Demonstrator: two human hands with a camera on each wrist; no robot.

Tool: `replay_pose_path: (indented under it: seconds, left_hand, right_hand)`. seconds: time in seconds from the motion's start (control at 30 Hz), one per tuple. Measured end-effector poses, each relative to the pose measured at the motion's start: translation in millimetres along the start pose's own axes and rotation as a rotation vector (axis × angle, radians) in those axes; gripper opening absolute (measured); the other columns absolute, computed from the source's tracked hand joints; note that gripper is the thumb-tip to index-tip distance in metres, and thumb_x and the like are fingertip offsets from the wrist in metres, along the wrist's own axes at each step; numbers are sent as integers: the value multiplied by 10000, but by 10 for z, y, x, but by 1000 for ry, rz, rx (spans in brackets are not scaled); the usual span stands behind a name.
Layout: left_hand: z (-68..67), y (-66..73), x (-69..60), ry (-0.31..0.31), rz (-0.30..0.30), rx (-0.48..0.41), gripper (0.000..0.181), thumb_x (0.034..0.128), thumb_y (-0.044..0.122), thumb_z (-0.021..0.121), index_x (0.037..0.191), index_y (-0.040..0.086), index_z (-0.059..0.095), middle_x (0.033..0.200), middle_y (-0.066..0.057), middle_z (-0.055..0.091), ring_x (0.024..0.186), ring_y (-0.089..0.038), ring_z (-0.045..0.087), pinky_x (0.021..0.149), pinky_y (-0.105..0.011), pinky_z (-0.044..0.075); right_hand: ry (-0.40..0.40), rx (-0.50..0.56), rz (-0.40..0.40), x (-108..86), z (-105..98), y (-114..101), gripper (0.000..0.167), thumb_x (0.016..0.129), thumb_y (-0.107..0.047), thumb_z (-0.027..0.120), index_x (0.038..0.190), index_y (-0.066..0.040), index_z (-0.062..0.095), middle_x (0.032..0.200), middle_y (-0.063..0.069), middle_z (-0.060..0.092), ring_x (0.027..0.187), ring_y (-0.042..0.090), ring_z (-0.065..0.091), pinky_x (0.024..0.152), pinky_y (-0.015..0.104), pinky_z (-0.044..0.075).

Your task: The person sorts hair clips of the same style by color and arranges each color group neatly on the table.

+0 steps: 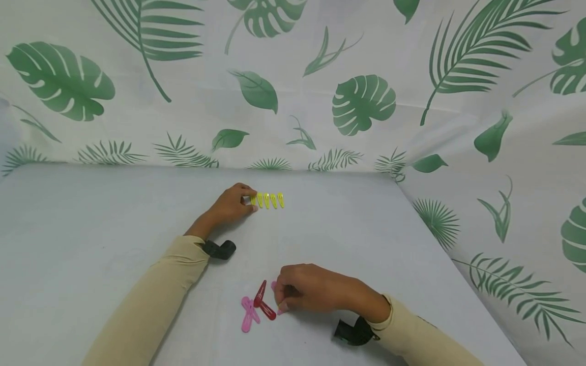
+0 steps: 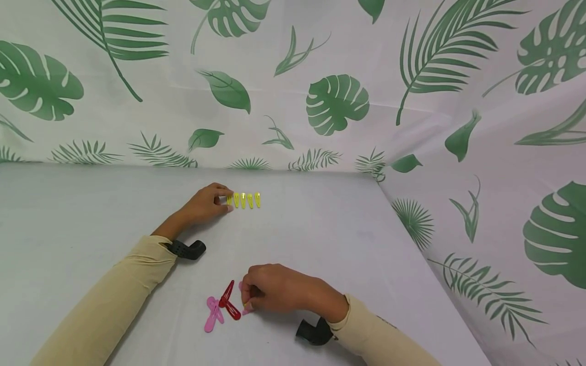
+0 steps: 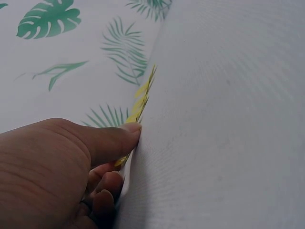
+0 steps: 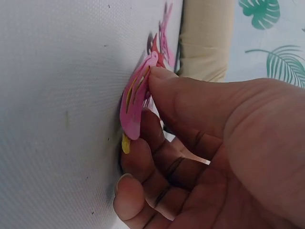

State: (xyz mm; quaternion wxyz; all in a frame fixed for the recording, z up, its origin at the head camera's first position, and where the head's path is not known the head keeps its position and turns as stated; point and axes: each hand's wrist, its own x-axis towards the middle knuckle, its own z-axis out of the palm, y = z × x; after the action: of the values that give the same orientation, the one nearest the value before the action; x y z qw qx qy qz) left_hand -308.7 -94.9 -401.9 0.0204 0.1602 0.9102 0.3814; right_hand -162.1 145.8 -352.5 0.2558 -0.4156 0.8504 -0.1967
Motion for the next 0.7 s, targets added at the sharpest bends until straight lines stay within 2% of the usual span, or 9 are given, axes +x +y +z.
replay_pose_path:
  seconds: [0.2,0.3,0.5,0.7]
  left_hand:
    - [-20,26,-18,1,-3,-6,481,906,108,688,1350,-18,553,1339,-170,496,1001,-264,511,851,-386,434]
    - [-19,20,-13,0,-4,-2,479,908,110,687,1350,-16,554,1340,-170,493,999,-265,510,848,-385,433]
    - [-12,10,-2,-9,-7,-2,477,913,117,684,1354,-6,553,1345,-159,489,1001,-260,510,851,-383,433]
    - [-22,20,-4,-12,-15,2,479,916,126,685,1356,-6,550,1357,-163,483,1013,-265,511,857,-387,438]
  right_hand:
    - [10,4,-35,-3,0,16,119,883,-121,729,854,-205,649,847,-142,517,797,21,494,730,187,459]
    - [17,28,-20,-9,-16,15,118,889,-130,725,882,-215,643,875,-147,531,812,28,503,740,193,463]
    - [24,13,106,-54,-68,-7,188,838,-169,784,927,-214,624,830,-118,543,798,57,501,715,219,459]
    - [16,-27,201,-110,-68,-46,176,829,-187,793,814,-207,618,746,-114,530,730,59,491,656,229,450]
